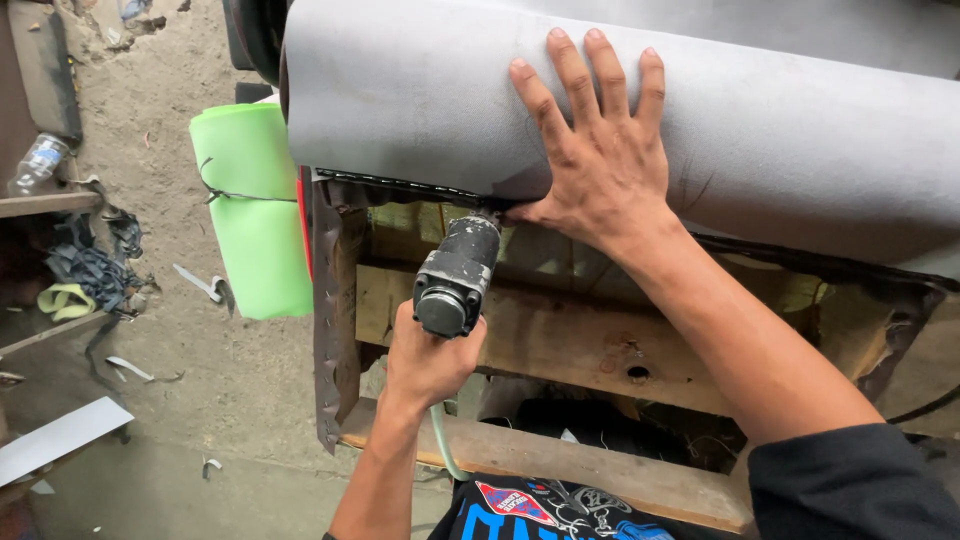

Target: The person is seen stapling fabric to a wooden furniture frame and then using scissors to trim away the excess material.

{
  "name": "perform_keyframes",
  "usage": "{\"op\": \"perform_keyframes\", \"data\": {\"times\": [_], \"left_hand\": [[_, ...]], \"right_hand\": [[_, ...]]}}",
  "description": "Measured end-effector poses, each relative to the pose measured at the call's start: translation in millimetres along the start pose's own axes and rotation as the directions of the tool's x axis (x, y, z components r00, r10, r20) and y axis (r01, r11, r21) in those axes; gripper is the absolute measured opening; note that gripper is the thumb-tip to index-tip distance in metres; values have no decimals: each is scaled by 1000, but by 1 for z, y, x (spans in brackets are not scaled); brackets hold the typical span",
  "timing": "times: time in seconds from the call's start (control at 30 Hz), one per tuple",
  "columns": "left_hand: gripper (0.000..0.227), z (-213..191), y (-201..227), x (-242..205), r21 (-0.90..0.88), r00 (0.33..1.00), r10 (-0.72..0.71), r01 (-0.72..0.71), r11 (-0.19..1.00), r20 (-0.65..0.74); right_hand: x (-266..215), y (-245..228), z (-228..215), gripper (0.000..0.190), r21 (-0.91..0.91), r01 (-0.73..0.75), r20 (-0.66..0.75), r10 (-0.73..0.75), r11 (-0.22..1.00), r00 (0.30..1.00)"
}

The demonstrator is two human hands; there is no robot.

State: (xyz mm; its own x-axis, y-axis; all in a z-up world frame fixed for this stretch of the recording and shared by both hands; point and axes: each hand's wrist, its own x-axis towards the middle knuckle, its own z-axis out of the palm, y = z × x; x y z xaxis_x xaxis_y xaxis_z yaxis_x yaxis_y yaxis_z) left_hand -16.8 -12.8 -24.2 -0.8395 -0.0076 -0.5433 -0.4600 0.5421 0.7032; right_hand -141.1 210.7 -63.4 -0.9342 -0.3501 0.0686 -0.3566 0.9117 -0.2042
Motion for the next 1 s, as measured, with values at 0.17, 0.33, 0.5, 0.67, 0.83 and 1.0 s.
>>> {"op": "perform_keyframes", "data": {"times": [0.17, 0.33, 0.5, 0.67, 0.83, 1.0], "left_hand": [[33, -2, 1, -2, 41, 998, 50, -51, 998, 26], [35, -1, 0, 0, 67, 999, 22, -23, 997, 24], [34, 1, -3, 4, 107, 999, 46, -46, 993, 6], [34, -1, 3, 5, 29, 992, -117, 116, 993, 50], [13, -14, 17, -10, -32, 992, -129, 129, 991, 0], [19, -18, 26, -43, -98, 983, -174, 167, 981, -58]], "right_hand": [[-1, 1, 1, 141, -17, 16, -27, -16, 1000, 999], [-2, 0, 0, 139, 7, 18, -25, -18, 1000, 1000], [-1, 0, 1, 140, -2, 21, -32, -21, 1000, 999], [-1, 0, 2, 141, -5, 15, -4, -15, 1000, 1000], [0, 4, -1, 148, 11, 11, 81, -12, 1000, 997], [2, 6, 0, 160, 44, 15, 165, -22, 999, 986]]}}
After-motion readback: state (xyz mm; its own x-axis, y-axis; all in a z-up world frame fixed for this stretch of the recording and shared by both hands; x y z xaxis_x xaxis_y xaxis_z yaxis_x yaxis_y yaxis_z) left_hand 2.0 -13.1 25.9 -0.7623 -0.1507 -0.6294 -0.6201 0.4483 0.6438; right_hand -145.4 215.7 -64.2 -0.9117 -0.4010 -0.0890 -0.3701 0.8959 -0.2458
